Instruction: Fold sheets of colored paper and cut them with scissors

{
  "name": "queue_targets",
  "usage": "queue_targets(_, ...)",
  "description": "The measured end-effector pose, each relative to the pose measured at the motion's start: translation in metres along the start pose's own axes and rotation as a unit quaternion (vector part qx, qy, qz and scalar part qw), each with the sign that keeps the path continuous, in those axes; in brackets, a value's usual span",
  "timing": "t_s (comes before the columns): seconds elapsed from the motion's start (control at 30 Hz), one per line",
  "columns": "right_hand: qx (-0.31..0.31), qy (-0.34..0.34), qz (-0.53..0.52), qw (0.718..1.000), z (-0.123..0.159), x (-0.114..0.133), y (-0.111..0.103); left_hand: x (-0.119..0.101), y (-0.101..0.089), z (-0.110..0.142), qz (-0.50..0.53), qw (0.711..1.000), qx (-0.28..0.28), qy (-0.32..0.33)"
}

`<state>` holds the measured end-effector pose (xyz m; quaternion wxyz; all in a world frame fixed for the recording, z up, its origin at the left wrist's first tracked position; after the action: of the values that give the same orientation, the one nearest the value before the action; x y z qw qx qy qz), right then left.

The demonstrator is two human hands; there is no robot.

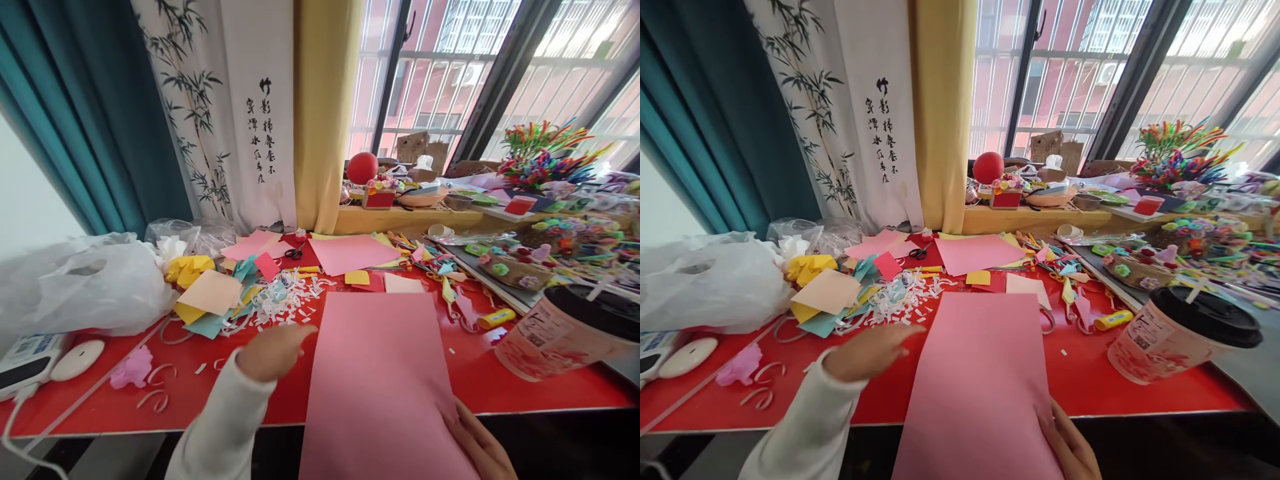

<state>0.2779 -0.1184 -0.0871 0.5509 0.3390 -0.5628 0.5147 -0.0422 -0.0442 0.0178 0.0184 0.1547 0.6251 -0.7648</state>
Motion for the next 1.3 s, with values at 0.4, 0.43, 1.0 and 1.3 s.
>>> queue_targets(0.4,0.279,-0.099,-0.060,0.953,-0.009,0.094,0.125,0.018,0.064,0.100,0.112,0.980,-0.013,0.163)
queue_targets(0.43,0.276,-0.119,-0.036,0.953,-0.012,0.092,0.123,0.020,0.064,0.101,0.107,0.980,-0.025,0.164)
queue_targets(1.0,0.044,-0.428,0.214,0.877,0.079,0.078,0.058,0.022,0.033,0.023,0.002,0.999,-0.038,-0.003)
queue_targets(1.3,-0.059,-0.466,0.290,0.834,0.085,0.075,0.066,-0.017,0.026,-0.059,-0.014,0.999,-0.032,0.035)
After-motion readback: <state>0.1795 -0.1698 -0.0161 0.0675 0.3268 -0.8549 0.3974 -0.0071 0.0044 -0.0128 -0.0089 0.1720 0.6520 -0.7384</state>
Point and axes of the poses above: each hand's wrist, its own z-axis away from the middle knuckle, its own y-axis out of the palm, x = y × z, the point moved 10 cm from there along -z, towards the middle knuckle, and after that the axes turned 6 degrees about -y, right-handed, at the moved point
